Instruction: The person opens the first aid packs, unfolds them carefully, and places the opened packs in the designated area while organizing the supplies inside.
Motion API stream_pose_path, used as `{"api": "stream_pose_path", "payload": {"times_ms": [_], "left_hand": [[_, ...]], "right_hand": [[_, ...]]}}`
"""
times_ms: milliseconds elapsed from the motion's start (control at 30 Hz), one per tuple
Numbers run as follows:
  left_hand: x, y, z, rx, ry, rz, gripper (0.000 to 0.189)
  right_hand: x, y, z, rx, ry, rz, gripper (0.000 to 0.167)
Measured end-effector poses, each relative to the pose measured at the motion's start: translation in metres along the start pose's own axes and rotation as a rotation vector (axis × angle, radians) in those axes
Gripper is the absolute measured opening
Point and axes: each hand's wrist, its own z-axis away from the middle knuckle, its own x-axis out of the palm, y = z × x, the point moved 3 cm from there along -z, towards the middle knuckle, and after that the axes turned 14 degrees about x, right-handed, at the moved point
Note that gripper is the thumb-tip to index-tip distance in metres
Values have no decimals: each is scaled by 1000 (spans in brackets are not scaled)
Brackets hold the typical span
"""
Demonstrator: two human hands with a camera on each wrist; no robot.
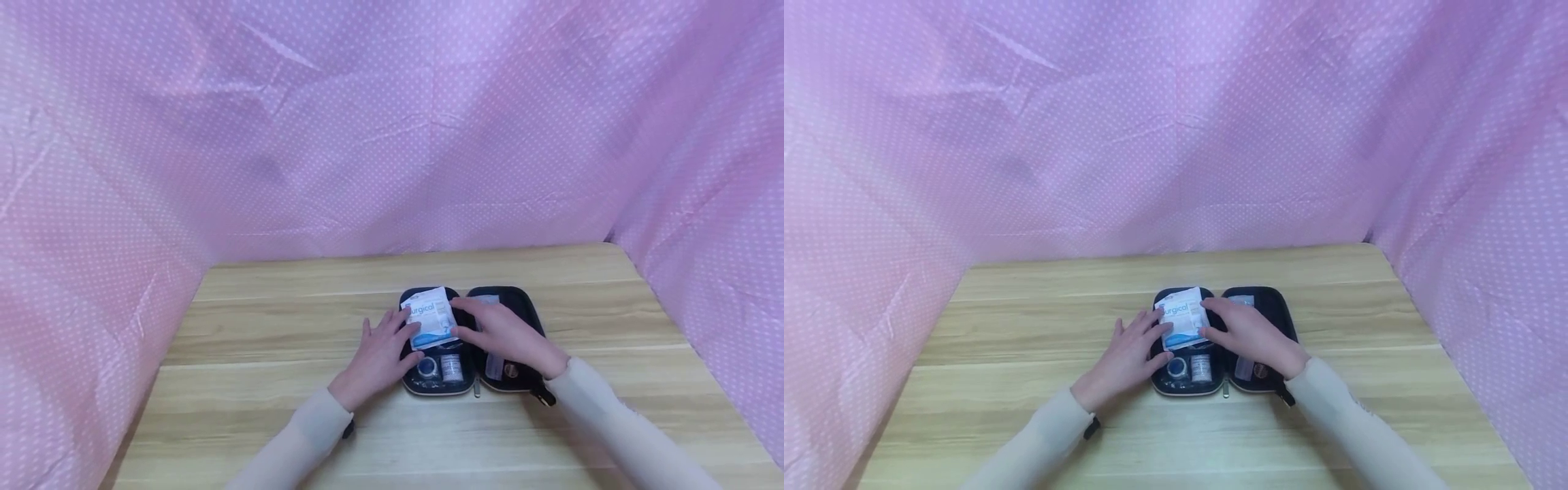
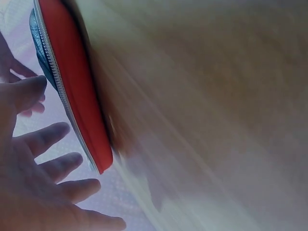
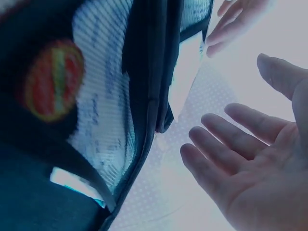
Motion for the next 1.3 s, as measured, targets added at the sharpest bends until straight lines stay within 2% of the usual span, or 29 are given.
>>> {"api": "stream_pose_path", "payload": {"times_ms": [333,633,967,1300], "left_hand": [[2,-2,0,-5,-77,-34,61],[6,-4,-1,13,-82,-46,61],[8,-5,0,24,-77,-42,62],[9,-6,1,8,-87,-16,63]], "right_hand": [[-1,-6,-39,45,-58,-8,58],[16,-2,-65,47,-117,37,57],[21,-6,-71,0,-50,139,55],[25,-11,-73,-1,-60,189,58]]}}
